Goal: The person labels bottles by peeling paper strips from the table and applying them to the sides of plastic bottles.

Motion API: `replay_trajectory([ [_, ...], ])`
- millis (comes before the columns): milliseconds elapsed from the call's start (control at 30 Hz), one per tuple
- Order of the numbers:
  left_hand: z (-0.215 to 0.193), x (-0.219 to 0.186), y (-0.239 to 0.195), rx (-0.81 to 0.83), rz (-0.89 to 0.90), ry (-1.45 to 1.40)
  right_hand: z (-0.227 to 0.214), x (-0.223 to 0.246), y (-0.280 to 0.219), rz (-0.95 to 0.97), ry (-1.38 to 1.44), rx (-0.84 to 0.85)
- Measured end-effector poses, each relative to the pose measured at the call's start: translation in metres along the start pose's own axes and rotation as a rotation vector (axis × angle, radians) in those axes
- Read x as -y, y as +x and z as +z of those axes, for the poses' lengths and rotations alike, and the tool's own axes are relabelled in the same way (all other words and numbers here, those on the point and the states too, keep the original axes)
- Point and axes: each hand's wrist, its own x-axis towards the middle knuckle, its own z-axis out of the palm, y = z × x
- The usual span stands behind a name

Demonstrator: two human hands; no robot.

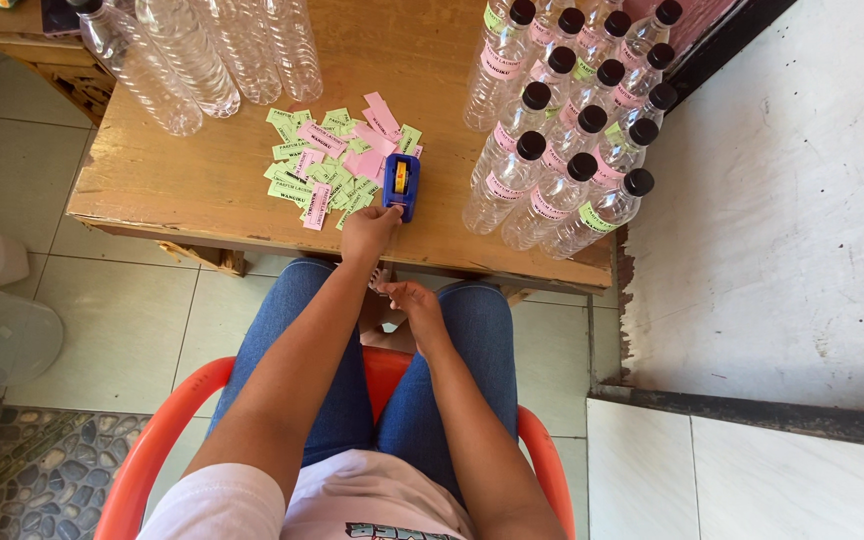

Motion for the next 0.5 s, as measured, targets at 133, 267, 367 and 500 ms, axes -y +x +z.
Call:
replay_trajectory([
  [133, -0.003, -0.007, -0.012, -0.006, 0.021, 0.048, -0.006, -0.017, 0.008, 0.038, -0.012, -0.005],
  [267, -0.006, -0.015, -0.021, -0.037, 0.015, 0.106, -0.005, -0.013, 0.005, 0.054, 0.003, -0.003],
  [367, -0.007, -0.019, -0.028, -0.056, 0.029, 0.104, -0.007, -0.016, 0.008, 0.067, -0.022, 0.002],
  [500, -0.005, -0.017, -0.027, -0.069, 0.049, 0.137, -0.005, -0.012, 0.008, 0.108, -0.074, 0.0],
])
